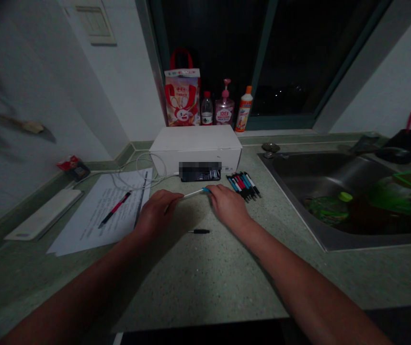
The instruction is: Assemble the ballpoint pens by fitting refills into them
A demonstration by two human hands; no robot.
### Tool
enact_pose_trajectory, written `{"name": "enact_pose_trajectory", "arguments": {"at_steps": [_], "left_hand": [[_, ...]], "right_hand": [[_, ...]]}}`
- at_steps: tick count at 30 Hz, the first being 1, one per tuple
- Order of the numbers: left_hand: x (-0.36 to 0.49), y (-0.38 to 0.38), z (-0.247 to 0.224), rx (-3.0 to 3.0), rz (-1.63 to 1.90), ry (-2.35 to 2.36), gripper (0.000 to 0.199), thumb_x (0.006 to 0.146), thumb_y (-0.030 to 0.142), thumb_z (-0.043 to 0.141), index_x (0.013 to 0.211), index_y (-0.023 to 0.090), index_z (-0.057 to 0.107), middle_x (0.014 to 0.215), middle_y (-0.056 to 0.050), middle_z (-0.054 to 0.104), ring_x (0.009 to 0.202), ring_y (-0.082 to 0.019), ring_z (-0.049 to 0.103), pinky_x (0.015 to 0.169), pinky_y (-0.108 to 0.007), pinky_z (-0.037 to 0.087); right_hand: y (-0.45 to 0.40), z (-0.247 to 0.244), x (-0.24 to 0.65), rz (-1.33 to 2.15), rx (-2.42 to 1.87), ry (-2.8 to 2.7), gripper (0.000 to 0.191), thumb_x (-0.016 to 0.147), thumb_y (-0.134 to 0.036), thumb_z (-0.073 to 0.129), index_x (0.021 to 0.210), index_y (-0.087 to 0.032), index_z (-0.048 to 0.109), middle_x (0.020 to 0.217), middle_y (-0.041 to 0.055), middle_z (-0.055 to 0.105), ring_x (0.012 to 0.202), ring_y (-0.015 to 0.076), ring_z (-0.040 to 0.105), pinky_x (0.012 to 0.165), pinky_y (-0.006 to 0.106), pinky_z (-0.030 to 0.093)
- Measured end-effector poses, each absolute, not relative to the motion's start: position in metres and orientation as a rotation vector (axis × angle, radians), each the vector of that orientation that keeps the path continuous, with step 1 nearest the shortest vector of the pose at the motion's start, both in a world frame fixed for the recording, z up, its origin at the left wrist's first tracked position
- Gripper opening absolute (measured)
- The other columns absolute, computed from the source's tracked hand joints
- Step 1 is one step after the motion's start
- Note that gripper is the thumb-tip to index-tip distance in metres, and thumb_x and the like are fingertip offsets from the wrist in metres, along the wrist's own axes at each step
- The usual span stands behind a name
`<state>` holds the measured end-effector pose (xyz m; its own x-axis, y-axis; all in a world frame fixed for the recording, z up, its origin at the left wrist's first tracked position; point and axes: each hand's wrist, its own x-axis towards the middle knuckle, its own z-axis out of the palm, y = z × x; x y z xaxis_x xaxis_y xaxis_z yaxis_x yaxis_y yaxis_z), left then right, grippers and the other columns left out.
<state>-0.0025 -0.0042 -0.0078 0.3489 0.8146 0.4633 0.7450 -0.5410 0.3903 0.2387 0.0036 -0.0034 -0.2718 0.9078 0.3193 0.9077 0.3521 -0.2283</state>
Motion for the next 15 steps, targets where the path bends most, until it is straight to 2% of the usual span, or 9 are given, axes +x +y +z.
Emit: {"name": "enact_pose_trajectory", "arguments": {"at_steps": [2,7,11,13,15], "left_hand": [[-0.003,-0.005,-0.006,2.524,0.931,1.427,0.028,0.099,0.018,0.047,0.109,0.022,0.073,0.094,-0.006,0.069,0.093,-0.023,0.062,0.084,-0.037,0.050],[0.000,-0.006,-0.008,2.601,0.974,1.344,0.025,0.097,0.013,0.052,0.107,0.021,0.073,0.092,-0.006,0.070,0.091,-0.023,0.062,0.081,-0.038,0.051],[0.004,-0.006,-0.016,2.597,1.033,1.248,0.022,0.096,0.013,0.056,0.110,0.022,0.069,0.092,-0.004,0.071,0.088,-0.022,0.065,0.080,-0.038,0.054],[0.004,-0.005,-0.019,2.525,1.125,1.302,0.031,0.093,0.014,0.061,0.123,0.022,0.063,0.099,-0.005,0.072,0.093,-0.023,0.066,0.083,-0.040,0.055],[0.005,-0.004,-0.020,2.434,1.258,1.401,0.050,0.089,0.017,0.070,0.136,0.021,0.053,0.113,-0.008,0.070,0.103,-0.026,0.065,0.089,-0.043,0.055]], "right_hand": [[0.004,-0.003,0.238,-0.014,-1.566,-2.276,0.031,0.100,-0.019,0.049,0.123,-0.022,0.069,0.109,0.0102,0.073,0.093,0.0238,0.067,0.075,0.033,0.048],[0.004,-0.007,0.234,-0.080,-1.334,-2.444,0.028,0.098,-0.014,0.053,0.116,-0.023,0.072,0.107,0.0088,0.073,0.101,0.0241,0.066,0.088,0.037,0.049],[0.001,-0.011,0.231,-0.018,-1.280,-2.495,0.034,0.100,-0.015,0.049,0.128,-0.025,0.065,0.110,0.0067,0.073,0.093,0.0218,0.068,0.078,0.033,0.051],[-0.001,-0.011,0.231,0.004,-1.302,-2.485,0.041,0.100,-0.015,0.047,0.137,-0.027,0.058,0.112,0.0063,0.072,0.089,0.0214,0.069,0.074,0.032,0.051],[-0.001,-0.009,0.232,0.014,-1.345,-2.443,0.047,0.100,-0.015,0.045,0.145,-0.029,0.050,0.115,0.0068,0.071,0.088,0.0218,0.069,0.073,0.032,0.051]]}}
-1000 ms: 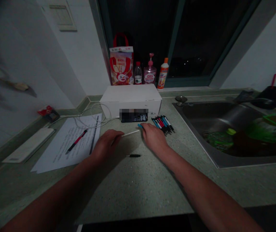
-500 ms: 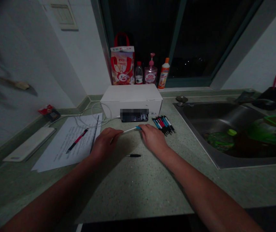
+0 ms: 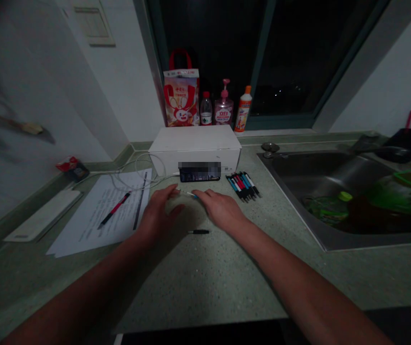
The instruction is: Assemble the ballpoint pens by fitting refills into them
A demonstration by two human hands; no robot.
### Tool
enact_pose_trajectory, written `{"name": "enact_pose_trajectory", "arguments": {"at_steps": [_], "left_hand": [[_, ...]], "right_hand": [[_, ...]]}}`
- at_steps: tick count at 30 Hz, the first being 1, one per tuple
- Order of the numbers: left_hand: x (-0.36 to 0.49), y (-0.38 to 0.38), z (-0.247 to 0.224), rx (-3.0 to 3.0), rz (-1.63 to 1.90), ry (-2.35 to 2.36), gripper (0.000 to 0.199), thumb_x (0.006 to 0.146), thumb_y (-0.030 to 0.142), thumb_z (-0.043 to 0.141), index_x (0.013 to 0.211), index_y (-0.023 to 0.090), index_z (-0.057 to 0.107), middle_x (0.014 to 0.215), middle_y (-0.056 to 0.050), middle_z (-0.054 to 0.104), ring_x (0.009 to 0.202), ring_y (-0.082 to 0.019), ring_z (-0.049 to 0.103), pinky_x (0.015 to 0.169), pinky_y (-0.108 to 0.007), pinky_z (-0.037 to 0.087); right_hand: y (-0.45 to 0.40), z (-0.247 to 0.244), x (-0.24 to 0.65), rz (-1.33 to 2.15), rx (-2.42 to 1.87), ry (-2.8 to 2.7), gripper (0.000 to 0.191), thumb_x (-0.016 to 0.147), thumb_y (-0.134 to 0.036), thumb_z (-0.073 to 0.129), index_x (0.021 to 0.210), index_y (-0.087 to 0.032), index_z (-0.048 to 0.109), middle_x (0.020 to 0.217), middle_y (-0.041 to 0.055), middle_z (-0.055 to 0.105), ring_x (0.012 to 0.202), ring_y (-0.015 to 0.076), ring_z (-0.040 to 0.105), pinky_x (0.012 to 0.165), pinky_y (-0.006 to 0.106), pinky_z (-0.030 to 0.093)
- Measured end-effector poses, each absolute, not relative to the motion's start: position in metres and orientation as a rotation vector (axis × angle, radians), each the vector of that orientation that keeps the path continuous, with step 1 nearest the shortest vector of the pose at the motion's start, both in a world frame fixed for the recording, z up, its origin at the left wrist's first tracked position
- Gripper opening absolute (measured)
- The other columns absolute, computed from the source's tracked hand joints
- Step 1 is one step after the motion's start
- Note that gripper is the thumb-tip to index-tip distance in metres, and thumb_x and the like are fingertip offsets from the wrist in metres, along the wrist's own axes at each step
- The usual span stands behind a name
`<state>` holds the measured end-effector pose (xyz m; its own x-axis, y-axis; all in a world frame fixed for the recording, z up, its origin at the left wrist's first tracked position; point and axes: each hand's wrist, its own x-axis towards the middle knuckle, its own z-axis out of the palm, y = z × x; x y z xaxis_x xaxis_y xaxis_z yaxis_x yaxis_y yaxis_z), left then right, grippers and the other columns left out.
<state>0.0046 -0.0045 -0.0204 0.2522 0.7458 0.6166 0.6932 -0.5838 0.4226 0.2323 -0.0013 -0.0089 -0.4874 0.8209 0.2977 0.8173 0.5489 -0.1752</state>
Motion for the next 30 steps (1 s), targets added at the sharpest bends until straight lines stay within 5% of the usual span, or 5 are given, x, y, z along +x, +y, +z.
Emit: {"name": "enact_pose_trajectory", "arguments": {"at_steps": [4,8,12,17,30], "left_hand": [[0.005,-0.007,-0.017,2.437,1.328,1.396,0.047,0.088,0.020,0.072,0.132,0.020,0.055,0.118,-0.011,0.068,0.109,-0.028,0.063,0.094,-0.046,0.054],[0.009,-0.015,-0.012,2.637,0.938,1.053,0.015,0.092,0.024,0.067,0.106,0.020,0.069,0.100,-0.007,0.070,0.096,-0.024,0.066,0.087,-0.040,0.054],[0.016,-0.022,-0.010,2.690,0.581,0.826,0.022,0.089,0.035,0.073,0.105,0.021,0.073,0.104,-0.007,0.070,0.097,-0.024,0.064,0.087,-0.039,0.053],[0.020,-0.021,-0.010,2.682,0.480,0.867,0.009,0.092,0.023,0.065,0.095,0.021,0.073,0.099,-0.005,0.070,0.097,-0.024,0.064,0.090,-0.039,0.051],[0.003,-0.007,-0.006,2.378,0.758,1.529,0.035,0.100,0.018,0.042,0.125,0.021,0.067,0.108,-0.008,0.071,0.102,-0.026,0.064,0.091,-0.041,0.051]], "right_hand": [[-0.001,-0.005,0.234,0.050,-1.433,-2.313,0.054,0.095,-0.010,0.044,0.147,-0.025,0.047,0.123,0.0098,0.069,0.094,0.0237,0.069,0.077,0.034,0.052],[0.001,-0.006,0.234,0.054,-1.497,-2.222,0.038,0.099,-0.016,0.044,0.134,-0.020,0.058,0.125,0.0117,0.069,0.102,0.0250,0.069,0.083,0.034,0.051],[0.003,-0.009,0.234,0.042,-1.514,-2.215,0.033,0.104,-0.024,0.042,0.130,-0.022,0.061,0.120,0.0096,0.071,0.099,0.0239,0.069,0.081,0.033,0.050],[0.002,-0.007,0.235,0.025,-1.518,-2.294,0.034,0.102,-0.019,0.044,0.129,-0.024,0.063,0.114,0.0068,0.072,0.093,0.0224,0.070,0.075,0.031,0.048],[0.003,-0.006,0.238,-0.021,-1.463,-2.359,0.040,0.096,-0.009,0.044,0.123,-0.025,0.069,0.109,0.0070,0.072,0.087,0.0204,0.067,0.072,0.031,0.044]]}}
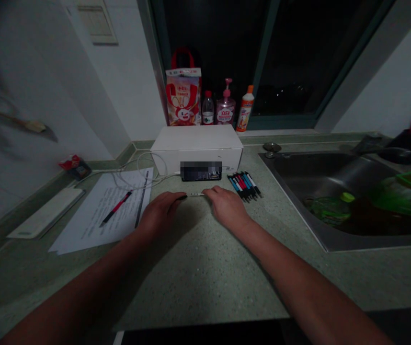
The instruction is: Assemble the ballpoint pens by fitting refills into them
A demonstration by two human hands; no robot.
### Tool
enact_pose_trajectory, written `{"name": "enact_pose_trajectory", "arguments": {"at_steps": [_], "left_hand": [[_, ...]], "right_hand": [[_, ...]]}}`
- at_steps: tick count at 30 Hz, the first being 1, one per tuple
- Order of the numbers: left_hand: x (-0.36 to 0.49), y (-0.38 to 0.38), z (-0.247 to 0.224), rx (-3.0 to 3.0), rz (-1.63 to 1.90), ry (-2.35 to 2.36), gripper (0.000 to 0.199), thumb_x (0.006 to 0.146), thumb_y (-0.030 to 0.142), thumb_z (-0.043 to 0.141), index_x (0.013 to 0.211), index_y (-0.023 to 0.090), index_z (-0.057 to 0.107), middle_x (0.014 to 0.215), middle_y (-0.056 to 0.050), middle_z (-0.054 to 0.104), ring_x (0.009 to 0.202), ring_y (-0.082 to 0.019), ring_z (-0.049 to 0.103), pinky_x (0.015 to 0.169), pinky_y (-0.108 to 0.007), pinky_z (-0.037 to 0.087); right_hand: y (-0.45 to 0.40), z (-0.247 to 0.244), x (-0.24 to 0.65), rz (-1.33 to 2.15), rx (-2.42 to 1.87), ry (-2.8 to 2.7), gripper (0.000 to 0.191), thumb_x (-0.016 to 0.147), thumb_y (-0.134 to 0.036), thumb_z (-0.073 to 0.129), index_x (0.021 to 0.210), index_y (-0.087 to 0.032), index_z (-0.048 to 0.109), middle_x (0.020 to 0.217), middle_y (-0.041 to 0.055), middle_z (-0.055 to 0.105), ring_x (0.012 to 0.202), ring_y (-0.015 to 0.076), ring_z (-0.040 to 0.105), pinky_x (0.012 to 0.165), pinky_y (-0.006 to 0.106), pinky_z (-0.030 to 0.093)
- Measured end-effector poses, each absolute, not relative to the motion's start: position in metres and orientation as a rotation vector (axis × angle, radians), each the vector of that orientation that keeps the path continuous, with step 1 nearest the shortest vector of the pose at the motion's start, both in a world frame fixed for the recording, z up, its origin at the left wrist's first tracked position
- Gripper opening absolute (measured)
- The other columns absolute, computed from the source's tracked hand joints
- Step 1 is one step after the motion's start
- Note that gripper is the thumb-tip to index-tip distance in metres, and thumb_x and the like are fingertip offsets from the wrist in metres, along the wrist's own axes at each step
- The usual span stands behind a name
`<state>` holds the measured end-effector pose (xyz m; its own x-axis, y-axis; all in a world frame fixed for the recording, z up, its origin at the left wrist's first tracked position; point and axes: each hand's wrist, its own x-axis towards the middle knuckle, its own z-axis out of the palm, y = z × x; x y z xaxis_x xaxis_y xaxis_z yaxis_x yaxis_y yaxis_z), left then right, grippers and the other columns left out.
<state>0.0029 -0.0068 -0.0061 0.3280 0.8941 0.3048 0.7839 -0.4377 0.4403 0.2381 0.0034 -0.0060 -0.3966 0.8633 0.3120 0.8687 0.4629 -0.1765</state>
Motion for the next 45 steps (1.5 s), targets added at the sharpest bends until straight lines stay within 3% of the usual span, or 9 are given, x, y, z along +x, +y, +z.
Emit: {"name": "enact_pose_trajectory", "arguments": {"at_steps": [11,18,25,36,41,45], "left_hand": [[0.003,-0.006,-0.007,2.402,0.685,1.501,0.035,0.097,0.016,0.045,0.121,0.022,0.070,0.104,-0.007,0.072,0.098,-0.025,0.066,0.087,-0.040,0.053],[0.007,-0.008,-0.016,2.421,0.798,1.322,0.032,0.095,0.018,0.051,0.119,0.025,0.070,0.108,-0.006,0.075,0.097,-0.024,0.069,0.087,-0.042,0.054],[0.006,-0.005,-0.024,2.266,0.922,1.290,0.022,0.093,0.022,0.055,0.103,0.026,0.074,0.101,-0.007,0.077,0.093,-0.025,0.070,0.086,-0.044,0.055],[0.004,-0.006,-0.023,2.223,0.998,1.285,0.018,0.089,0.023,0.059,0.098,0.024,0.075,0.094,-0.006,0.076,0.088,-0.022,0.069,0.083,-0.040,0.056],[0.005,-0.007,-0.022,2.201,1.035,1.278,0.016,0.089,0.023,0.061,0.097,0.023,0.074,0.090,-0.005,0.075,0.085,-0.021,0.068,0.082,-0.038,0.056],[0.005,-0.007,-0.022,2.235,1.072,1.220,0.015,0.088,0.022,0.061,0.094,0.023,0.074,0.090,-0.005,0.075,0.086,-0.020,0.067,0.083,-0.039,0.056]], "right_hand": [[0.000,-0.002,0.235,0.005,-1.410,-2.496,0.044,0.091,-0.005,0.050,0.125,-0.026,0.067,0.111,0.0068,0.072,0.094,0.0221,0.067,0.082,0.033,0.048],[-0.003,-0.004,0.227,0.224,-1.261,-2.499,0.034,0.097,-0.013,0.052,0.126,-0.025,0.065,0.115,0.0068,0.074,0.103,0.0228,0.069,0.088,0.037,0.052],[-0.004,-0.009,0.225,0.341,-1.245,-2.390,0.019,0.097,-0.019,0.058,0.114,-0.022,0.068,0.108,0.0068,0.074,0.099,0.0219,0.070,0.087,0.035,0.052],[-0.005,-0.007,0.223,0.426,-1.203,-2.355,0.022,0.102,-0.025,0.052,0.112,-0.022,0.071,0.103,0.0070,0.074,0.097,0.0208,0.069,0.086,0.034,0.051],[-0.007,-0.006,0.222,0.473,-1.305,-2.286,0.021,0.094,-0.025,0.064,0.114,-0.023,0.067,0.103,0.0051,0.075,0.092,0.0206,0.069,0.079,0.032,0.049],[-0.005,-0.007,0.223,0.470,-1.230,-2.354,0.018,0.101,-0.028,0.055,0.108,-0.022,0.071,0.101,0.0057,0.074,0.093,0.0200,0.068,0.080,0.032,0.048]]}}
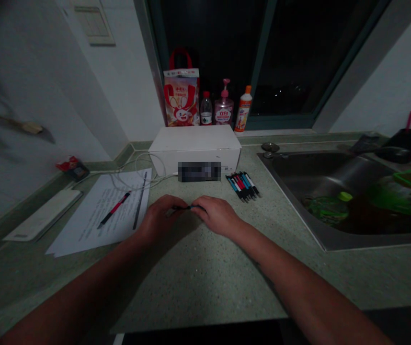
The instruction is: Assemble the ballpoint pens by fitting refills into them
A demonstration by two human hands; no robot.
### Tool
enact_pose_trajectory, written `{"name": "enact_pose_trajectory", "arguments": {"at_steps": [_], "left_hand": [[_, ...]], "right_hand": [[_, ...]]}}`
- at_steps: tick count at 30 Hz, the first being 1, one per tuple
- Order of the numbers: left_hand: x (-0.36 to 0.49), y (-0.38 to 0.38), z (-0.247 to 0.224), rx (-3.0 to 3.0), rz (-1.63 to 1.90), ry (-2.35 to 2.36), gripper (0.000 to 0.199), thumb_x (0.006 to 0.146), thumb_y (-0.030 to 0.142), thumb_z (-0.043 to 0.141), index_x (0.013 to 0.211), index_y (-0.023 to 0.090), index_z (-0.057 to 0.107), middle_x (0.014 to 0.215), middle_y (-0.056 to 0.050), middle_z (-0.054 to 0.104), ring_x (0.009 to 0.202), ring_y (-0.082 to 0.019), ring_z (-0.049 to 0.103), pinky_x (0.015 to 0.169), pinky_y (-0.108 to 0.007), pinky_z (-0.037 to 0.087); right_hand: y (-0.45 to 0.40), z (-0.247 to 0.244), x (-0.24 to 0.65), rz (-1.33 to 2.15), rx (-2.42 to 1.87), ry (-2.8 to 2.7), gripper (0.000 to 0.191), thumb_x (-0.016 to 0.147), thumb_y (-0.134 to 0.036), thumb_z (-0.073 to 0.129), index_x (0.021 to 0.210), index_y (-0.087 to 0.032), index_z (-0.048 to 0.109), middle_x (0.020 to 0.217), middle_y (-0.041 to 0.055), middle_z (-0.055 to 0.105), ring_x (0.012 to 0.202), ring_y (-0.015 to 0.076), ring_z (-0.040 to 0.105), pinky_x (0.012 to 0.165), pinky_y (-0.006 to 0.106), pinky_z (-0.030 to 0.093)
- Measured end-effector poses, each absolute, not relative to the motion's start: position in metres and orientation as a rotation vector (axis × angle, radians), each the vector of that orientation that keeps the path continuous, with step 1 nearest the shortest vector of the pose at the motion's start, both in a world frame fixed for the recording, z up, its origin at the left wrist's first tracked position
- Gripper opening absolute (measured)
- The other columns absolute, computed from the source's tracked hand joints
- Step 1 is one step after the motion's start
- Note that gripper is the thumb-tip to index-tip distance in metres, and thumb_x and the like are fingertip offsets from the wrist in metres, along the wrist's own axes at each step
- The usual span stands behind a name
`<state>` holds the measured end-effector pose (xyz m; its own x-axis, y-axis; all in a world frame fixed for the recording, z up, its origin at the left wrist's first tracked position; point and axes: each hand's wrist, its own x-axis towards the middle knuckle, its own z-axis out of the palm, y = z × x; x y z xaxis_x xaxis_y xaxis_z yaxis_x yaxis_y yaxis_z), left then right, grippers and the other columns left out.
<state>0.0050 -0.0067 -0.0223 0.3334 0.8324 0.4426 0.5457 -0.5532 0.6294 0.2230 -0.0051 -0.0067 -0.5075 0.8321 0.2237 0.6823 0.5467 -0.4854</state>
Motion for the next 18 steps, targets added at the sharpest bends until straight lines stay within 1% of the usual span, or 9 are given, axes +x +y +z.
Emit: {"name": "enact_pose_trajectory", "arguments": {"at_steps": [4,6,8,9,11,13,15,16,18], "left_hand": [[0.0073,-0.0070,-0.0205,2.164,1.064,1.215,0.013,0.086,0.021,0.061,0.092,0.023,0.072,0.092,-0.005,0.075,0.086,-0.020,0.068,0.082,-0.038,0.057],[0.0095,-0.0083,-0.0177,2.078,1.047,1.227,0.015,0.084,0.024,0.065,0.098,0.023,0.071,0.096,-0.005,0.076,0.087,-0.020,0.069,0.082,-0.037,0.057],[0.0111,-0.0096,-0.0145,2.001,1.032,1.256,0.019,0.087,0.029,0.065,0.103,0.022,0.069,0.099,-0.005,0.076,0.088,-0.020,0.070,0.082,-0.037,0.057],[0.0114,-0.0100,-0.0133,1.979,1.020,1.276,0.018,0.089,0.032,0.062,0.102,0.021,0.069,0.097,-0.006,0.076,0.087,-0.020,0.070,0.082,-0.037,0.057],[0.0109,-0.0095,-0.0123,1.972,1.000,1.313,0.018,0.093,0.033,0.057,0.094,0.020,0.070,0.090,-0.006,0.076,0.083,-0.021,0.070,0.079,-0.038,0.057],[0.0098,-0.0080,-0.0136,2.006,1.021,1.305,0.015,0.091,0.030,0.059,0.086,0.020,0.069,0.086,-0.006,0.075,0.081,-0.021,0.069,0.079,-0.038,0.057],[0.0090,-0.0065,-0.0158,2.011,1.076,1.277,0.008,0.087,0.027,0.065,0.089,0.021,0.070,0.090,-0.006,0.075,0.084,-0.021,0.070,0.079,-0.037,0.057],[0.0088,-0.0061,-0.0166,1.995,1.085,1.276,0.010,0.086,0.028,0.065,0.093,0.022,0.069,0.092,-0.006,0.075,0.085,-0.021,0.070,0.078,-0.037,0.057],[0.0090,-0.0061,-0.0168,1.954,1.038,1.305,0.013,0.090,0.030,0.062,0.095,0.021,0.069,0.089,-0.005,0.076,0.081,-0.020,0.071,0.075,-0.036,0.058]], "right_hand": [[-0.0025,-0.0089,0.2232,0.455,-1.203,-2.367,0.022,0.103,-0.027,0.052,0.110,-0.022,0.072,0.100,0.0061,0.072,0.093,0.0194,0.068,0.080,0.031,0.048],[-0.0019,-0.0097,0.2233,0.444,-1.215,-2.361,0.022,0.102,-0.027,0.052,0.110,-0.023,0.072,0.100,0.0058,0.072,0.093,0.0193,0.067,0.081,0.031,0.049],[-0.0017,-0.0101,0.2237,0.418,-1.222,-2.357,0.022,0.102,-0.027,0.052,0.112,-0.023,0.072,0.101,0.0058,0.072,0.094,0.0195,0.067,0.081,0.031,0.048],[-0.0017,-0.0102,0.2240,0.403,-1.225,-2.356,0.023,0.102,-0.027,0.052,0.112,-0.023,0.072,0.101,0.0058,0.072,0.094,0.0195,0.067,0.081,0.031,0.048],[-0.0018,-0.0100,0.2245,0.384,-1.225,-2.361,0.023,0.102,-0.027,0.052,0.113,-0.023,0.072,0.101,0.0058,0.072,0.094,0.0195,0.067,0.081,0.031,0.048],[-0.0020,-0.0094,0.2248,0.379,-1.225,-2.369,0.023,0.103,-0.028,0.052,0.112,-0.024,0.072,0.101,0.0055,0.072,0.094,0.0194,0.067,0.080,0.031,0.048],[-0.0023,-0.0087,0.2247,0.379,-1.236,-2.369,0.023,0.103,-0.028,0.052,0.112,-0.024,0.072,0.101,0.0051,0.072,0.094,0.0193,0.068,0.080,0.031,0.048],[-0.0024,-0.0085,0.2246,0.376,-1.243,-2.366,0.023,0.103,-0.029,0.052,0.112,-0.024,0.072,0.101,0.0050,0.072,0.094,0.0193,0.068,0.080,0.030,0.048],[-0.0024,-0.0084,0.2245,0.367,-1.250,-2.368,0.023,0.103,-0.030,0.052,0.112,-0.023,0.072,0.100,0.0049,0.072,0.094,0.0194,0.068,0.080,0.030,0.048]]}}
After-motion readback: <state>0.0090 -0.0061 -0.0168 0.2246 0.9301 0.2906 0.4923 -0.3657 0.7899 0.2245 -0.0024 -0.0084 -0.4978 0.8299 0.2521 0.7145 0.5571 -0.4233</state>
